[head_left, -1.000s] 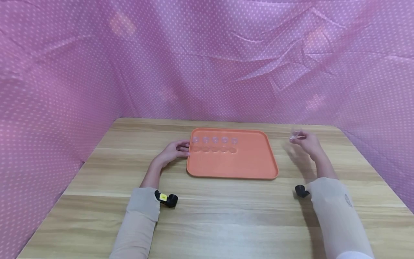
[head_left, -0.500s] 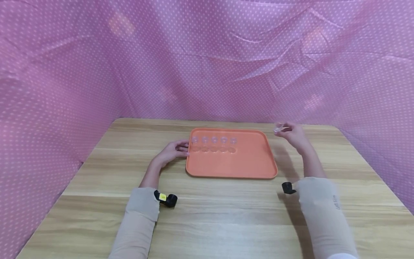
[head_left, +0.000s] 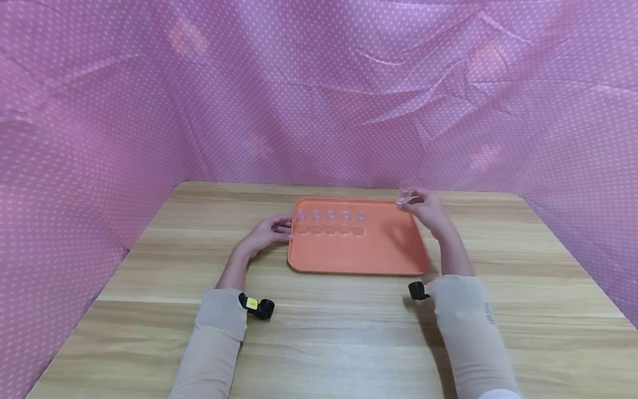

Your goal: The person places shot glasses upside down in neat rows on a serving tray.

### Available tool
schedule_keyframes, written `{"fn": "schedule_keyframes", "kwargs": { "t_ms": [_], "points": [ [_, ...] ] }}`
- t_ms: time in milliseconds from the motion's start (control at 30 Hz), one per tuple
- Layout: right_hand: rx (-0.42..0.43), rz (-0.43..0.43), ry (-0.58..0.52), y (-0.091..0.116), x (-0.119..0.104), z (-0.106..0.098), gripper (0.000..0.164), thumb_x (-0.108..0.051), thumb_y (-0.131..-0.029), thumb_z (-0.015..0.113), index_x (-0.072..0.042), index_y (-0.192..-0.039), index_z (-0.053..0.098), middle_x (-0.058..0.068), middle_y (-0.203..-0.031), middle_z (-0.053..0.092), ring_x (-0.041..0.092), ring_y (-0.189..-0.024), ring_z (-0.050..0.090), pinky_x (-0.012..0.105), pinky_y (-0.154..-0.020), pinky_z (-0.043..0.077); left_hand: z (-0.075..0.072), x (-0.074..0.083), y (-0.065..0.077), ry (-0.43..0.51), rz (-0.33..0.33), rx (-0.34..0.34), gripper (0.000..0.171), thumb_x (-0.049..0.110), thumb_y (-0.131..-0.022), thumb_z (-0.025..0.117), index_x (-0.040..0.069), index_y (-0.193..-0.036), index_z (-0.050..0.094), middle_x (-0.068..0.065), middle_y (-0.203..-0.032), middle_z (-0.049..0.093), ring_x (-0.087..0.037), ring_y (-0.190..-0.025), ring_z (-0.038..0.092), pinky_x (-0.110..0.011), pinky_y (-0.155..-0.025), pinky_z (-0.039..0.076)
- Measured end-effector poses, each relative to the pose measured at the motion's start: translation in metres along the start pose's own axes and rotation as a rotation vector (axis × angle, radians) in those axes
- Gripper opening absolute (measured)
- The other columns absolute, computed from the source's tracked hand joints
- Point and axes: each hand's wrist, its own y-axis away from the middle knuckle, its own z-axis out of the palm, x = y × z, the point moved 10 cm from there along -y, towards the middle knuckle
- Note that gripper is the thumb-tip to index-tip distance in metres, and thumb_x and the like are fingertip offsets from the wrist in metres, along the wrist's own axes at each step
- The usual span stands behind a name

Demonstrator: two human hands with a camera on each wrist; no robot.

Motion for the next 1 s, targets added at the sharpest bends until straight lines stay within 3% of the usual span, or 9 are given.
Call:
{"fn": "schedule_keyframes", "kwargs": {
  "t_ms": [267,467,667,1000],
  "points": [
    [-0.020,0.020,0.019,0.000,0.007,0.018,0.035,0.000,-0.079,0.067,0.010,-0.111,0.056,0.013,-0.096,0.056,0.015,-0.085,0.054,0.028,-0.076,0.049,-0.003,-0.005,-0.003,-0.016,0.016,0.016,0.058,0.000,-0.083,0.065,-0.005,-0.135,0.039,-0.023,-0.124,0.048,-0.033,-0.109,0.048,-0.033,-0.089,0.046],
    [-0.042,0.007,0.039,0.001,0.011,0.027,0.036,-0.001,-0.079,0.068,0.008,-0.112,0.056,0.013,-0.093,0.057,0.019,-0.086,0.055,0.023,-0.073,0.048,-0.003,-0.005,-0.003,-0.019,0.018,0.018,0.057,-0.001,-0.083,0.065,-0.005,-0.134,0.040,-0.023,-0.123,0.049,-0.033,-0.109,0.048,-0.033,-0.088,0.046],
    [-0.043,0.026,0.105,0.000,0.015,0.029,0.036,-0.003,-0.080,0.068,0.006,-0.113,0.056,0.017,-0.095,0.057,0.026,-0.091,0.054,0.024,-0.073,0.047,-0.002,-0.005,-0.004,-0.020,0.015,0.016,0.058,0.000,-0.083,0.065,-0.005,-0.135,0.039,-0.023,-0.124,0.048,-0.033,-0.110,0.048,-0.033,-0.089,0.046],
    [-0.048,0.043,0.054,0.001,0.017,0.034,0.039,0.000,-0.079,0.067,0.005,-0.117,0.056,0.015,-0.093,0.057,0.022,-0.086,0.054,0.023,-0.071,0.047,-0.001,-0.007,-0.004,0.000,0.006,0.003,0.062,-0.001,-0.083,0.065,-0.007,-0.136,0.035,-0.026,-0.128,0.044,-0.037,-0.114,0.045,-0.036,-0.092,0.043]
  ]
}}
